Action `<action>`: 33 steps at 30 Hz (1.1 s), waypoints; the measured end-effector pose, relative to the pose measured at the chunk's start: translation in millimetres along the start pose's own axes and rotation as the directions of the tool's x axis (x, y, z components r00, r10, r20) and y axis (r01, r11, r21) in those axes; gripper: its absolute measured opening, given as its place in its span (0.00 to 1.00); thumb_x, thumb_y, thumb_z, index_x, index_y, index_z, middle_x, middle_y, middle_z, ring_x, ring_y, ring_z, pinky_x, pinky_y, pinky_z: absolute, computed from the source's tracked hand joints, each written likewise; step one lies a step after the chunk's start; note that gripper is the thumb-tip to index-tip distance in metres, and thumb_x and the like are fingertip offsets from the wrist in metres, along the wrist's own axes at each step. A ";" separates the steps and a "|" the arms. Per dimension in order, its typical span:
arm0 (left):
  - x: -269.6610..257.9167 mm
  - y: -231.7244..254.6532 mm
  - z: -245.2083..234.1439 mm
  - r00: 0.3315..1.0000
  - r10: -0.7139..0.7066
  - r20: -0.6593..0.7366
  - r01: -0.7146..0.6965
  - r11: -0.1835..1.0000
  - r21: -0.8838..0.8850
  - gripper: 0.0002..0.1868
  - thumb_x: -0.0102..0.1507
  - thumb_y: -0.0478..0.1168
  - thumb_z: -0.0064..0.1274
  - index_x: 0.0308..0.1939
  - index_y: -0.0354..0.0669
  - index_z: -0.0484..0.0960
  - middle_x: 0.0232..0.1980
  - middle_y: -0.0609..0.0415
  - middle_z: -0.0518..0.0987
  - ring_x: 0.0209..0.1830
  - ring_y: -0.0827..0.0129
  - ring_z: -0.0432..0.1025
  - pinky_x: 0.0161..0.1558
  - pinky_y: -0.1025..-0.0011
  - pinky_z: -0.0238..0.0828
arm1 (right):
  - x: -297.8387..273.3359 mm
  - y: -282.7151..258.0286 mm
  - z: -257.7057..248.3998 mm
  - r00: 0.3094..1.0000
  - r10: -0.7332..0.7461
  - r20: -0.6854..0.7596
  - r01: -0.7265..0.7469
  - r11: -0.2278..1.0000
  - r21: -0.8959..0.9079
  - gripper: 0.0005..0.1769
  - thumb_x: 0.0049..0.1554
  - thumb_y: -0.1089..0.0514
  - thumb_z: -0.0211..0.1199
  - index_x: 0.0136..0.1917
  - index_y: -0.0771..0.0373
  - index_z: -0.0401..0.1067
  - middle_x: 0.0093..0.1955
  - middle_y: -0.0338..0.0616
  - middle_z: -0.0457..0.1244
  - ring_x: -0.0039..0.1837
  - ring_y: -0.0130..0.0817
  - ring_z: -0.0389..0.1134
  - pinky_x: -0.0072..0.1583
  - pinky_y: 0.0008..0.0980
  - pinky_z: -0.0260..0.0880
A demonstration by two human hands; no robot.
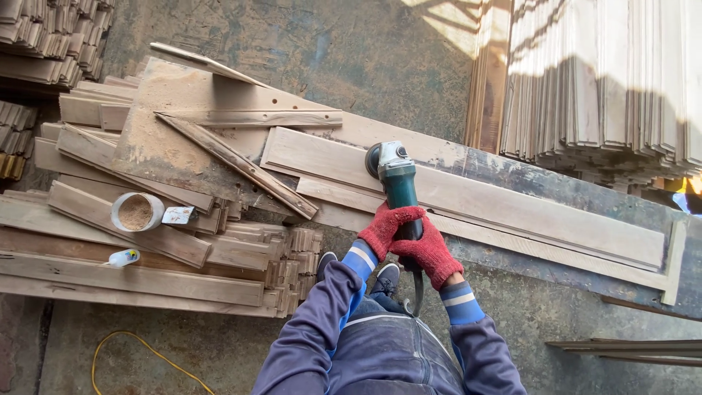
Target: Sanding the edges and surface of wooden planks using a handheld angle grinder with a sanding disc.
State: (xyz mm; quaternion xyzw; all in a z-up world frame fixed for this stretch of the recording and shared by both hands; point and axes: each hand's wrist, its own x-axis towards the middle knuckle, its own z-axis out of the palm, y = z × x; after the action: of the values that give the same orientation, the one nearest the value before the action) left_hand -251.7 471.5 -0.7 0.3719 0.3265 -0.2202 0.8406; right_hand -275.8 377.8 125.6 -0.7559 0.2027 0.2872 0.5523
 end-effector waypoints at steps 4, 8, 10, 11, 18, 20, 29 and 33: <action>0.7 -18.9 20.0 1.000 -0.004 0.018 0.003 0.999 0.047 0.33 0.42 0.39 0.77 0.49 0.44 0.78 0.35 0.45 0.81 0.38 0.53 0.80 0.40 0.55 0.83 | -0.8 22.9 -19.7 0.999 0.021 -0.033 -0.020 0.999 0.025 0.34 0.33 0.63 0.84 0.48 0.66 0.66 0.32 0.65 0.65 0.30 0.55 0.71 0.29 0.48 0.76; 11.9 -43.1 44.5 0.998 -0.025 0.056 0.019 0.995 0.100 0.34 0.42 0.39 0.78 0.50 0.44 0.78 0.36 0.43 0.80 0.40 0.51 0.80 0.43 0.53 0.81 | -3.3 37.2 -46.3 0.998 0.017 -0.068 -0.009 0.994 0.113 0.32 0.35 0.66 0.82 0.48 0.67 0.66 0.31 0.65 0.64 0.28 0.56 0.70 0.27 0.50 0.75; 12.8 -51.7 60.0 0.996 -0.044 0.079 0.035 0.993 0.113 0.33 0.43 0.39 0.77 0.50 0.44 0.79 0.36 0.43 0.81 0.39 0.50 0.80 0.42 0.53 0.82 | -3.2 50.3 -60.6 0.996 0.021 -0.090 -0.009 0.991 0.132 0.31 0.35 0.66 0.82 0.48 0.67 0.66 0.30 0.65 0.64 0.28 0.57 0.70 0.27 0.50 0.75; 10.6 -52.7 69.8 0.995 -0.050 0.082 0.036 0.986 0.165 0.34 0.42 0.39 0.77 0.50 0.44 0.79 0.36 0.42 0.81 0.40 0.50 0.80 0.43 0.53 0.80 | -0.8 60.6 -68.2 0.994 0.018 -0.106 0.000 0.986 0.169 0.31 0.35 0.66 0.82 0.47 0.67 0.66 0.30 0.65 0.64 0.28 0.56 0.70 0.26 0.49 0.75; -1.1 -83.6 122.0 0.985 -0.116 0.128 0.091 0.979 0.184 0.35 0.39 0.38 0.77 0.50 0.46 0.80 0.36 0.46 0.80 0.40 0.53 0.79 0.44 0.54 0.80 | -13.5 82.0 -111.4 0.975 0.060 -0.214 -0.003 0.966 0.259 0.28 0.37 0.68 0.79 0.46 0.69 0.65 0.30 0.66 0.63 0.27 0.59 0.69 0.26 0.54 0.73; 2.0 -94.3 134.1 0.982 -0.120 0.146 0.086 0.971 0.221 0.35 0.40 0.38 0.77 0.51 0.45 0.80 0.37 0.44 0.80 0.42 0.51 0.79 0.46 0.53 0.79 | -14.9 90.8 -122.9 0.971 0.071 -0.230 -0.004 0.961 0.278 0.28 0.37 0.68 0.79 0.47 0.69 0.65 0.31 0.66 0.63 0.28 0.59 0.69 0.26 0.54 0.73; 22.8 -137.7 167.6 0.964 -0.192 0.186 0.135 0.951 0.279 0.37 0.39 0.38 0.79 0.52 0.46 0.80 0.40 0.43 0.80 0.45 0.50 0.78 0.49 0.51 0.77 | -10.2 128.2 -165.7 0.955 0.082 -0.285 0.018 0.943 0.332 0.28 0.37 0.67 0.79 0.47 0.67 0.66 0.32 0.65 0.63 0.28 0.61 0.69 0.26 0.56 0.73; 26.4 -139.1 167.9 0.959 -0.206 0.194 0.137 0.938 0.319 0.38 0.39 0.39 0.79 0.52 0.46 0.80 0.40 0.44 0.80 0.45 0.51 0.78 0.51 0.51 0.77 | -12.6 123.2 -165.2 0.954 0.089 -0.285 0.012 0.941 0.337 0.28 0.37 0.67 0.79 0.47 0.67 0.66 0.33 0.64 0.64 0.28 0.60 0.69 0.26 0.56 0.73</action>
State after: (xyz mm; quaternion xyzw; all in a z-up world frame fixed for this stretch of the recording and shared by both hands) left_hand -254.1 251.9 -0.8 0.4388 0.2233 -0.3808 0.7827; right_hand -327.4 182.5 82.5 -0.6813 0.3439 0.1428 0.6302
